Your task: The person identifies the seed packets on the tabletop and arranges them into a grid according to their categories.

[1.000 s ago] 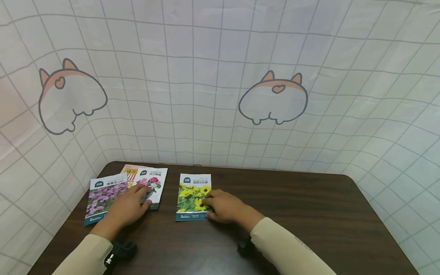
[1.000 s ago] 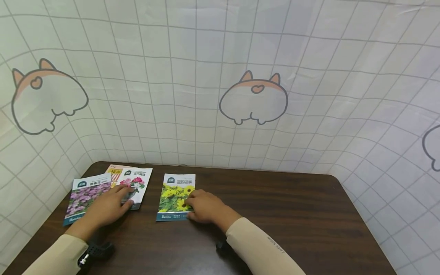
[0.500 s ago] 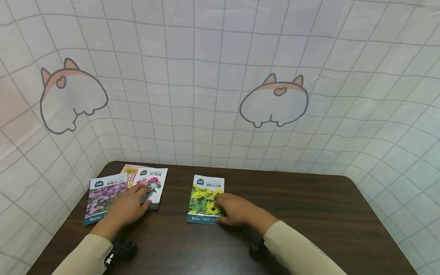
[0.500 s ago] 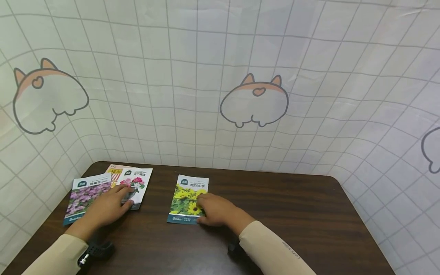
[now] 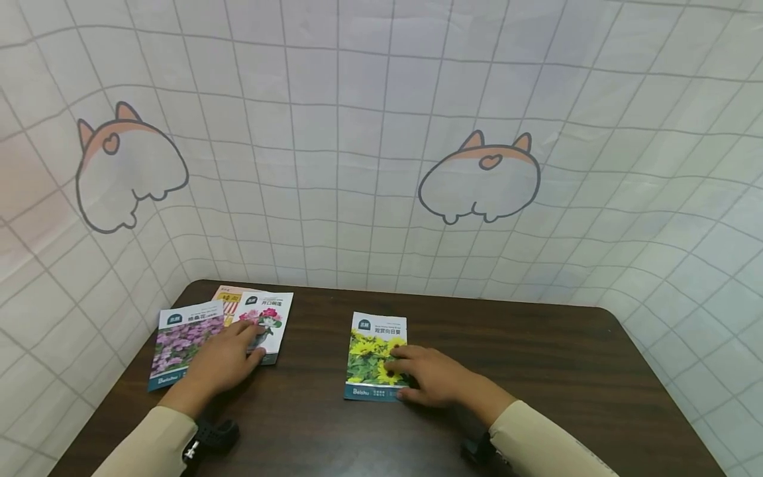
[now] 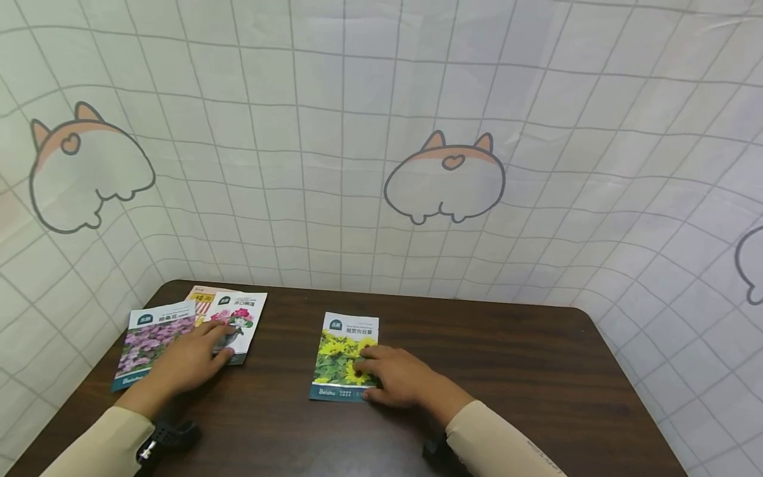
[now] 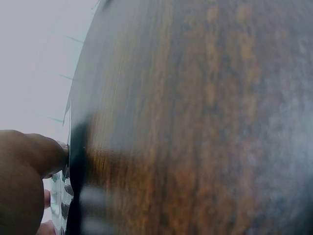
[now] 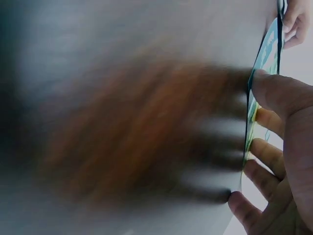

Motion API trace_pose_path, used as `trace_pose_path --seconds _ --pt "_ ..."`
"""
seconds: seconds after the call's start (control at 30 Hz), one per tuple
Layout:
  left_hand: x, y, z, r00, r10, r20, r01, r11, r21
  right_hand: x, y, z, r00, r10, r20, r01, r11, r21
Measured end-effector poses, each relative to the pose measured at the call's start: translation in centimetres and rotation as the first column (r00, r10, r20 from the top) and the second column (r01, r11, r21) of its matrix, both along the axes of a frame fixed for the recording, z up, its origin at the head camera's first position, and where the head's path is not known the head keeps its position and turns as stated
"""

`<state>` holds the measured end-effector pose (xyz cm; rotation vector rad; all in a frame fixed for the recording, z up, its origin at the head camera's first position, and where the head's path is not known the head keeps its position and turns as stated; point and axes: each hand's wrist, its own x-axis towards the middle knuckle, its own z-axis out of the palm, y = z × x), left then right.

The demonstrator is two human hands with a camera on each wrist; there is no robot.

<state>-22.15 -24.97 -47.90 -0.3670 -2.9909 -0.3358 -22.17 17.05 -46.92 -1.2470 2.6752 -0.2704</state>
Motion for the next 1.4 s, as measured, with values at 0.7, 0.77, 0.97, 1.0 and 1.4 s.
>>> trace_pose_path --seconds 0.7,0.77,0.97,1.0,1.4 --pt "0.3 -0.1 0.0 1.000 0.006 0.009 -0.006 1.000 -0.001 3.2 5.7 -0.4 0.993 -0.052 0.106 0.061 0.995 -0.078" --pt "0.3 -0.1 -0.1 1.000 0.008 0.013 -0.008 1.000 -0.003 3.5 6.3 -0.4 0.992 -0.055 0.110 0.065 0.994 -0.086" --pt "0.3 0.0 -0.1 1.000 0.007 0.009 -0.007 1.000 -0.011 4.6 7.8 -0.2 0.991 -0.082 0.106 0.089 0.993 -0.072" --pt "0.3 0.0 -0.1 1.000 0.007 0.011 -0.007 1.000 -0.011 4.7 8.0 -0.2 0.991 -0.090 0.102 0.097 0.993 -0.065" --pt "0.2 0.0 0.1 1.000 0.006 0.022 -0.006 1.000 -0.010 6.3 9.8 0.2 0.985 -0.147 0.095 0.152 0.988 -0.041"
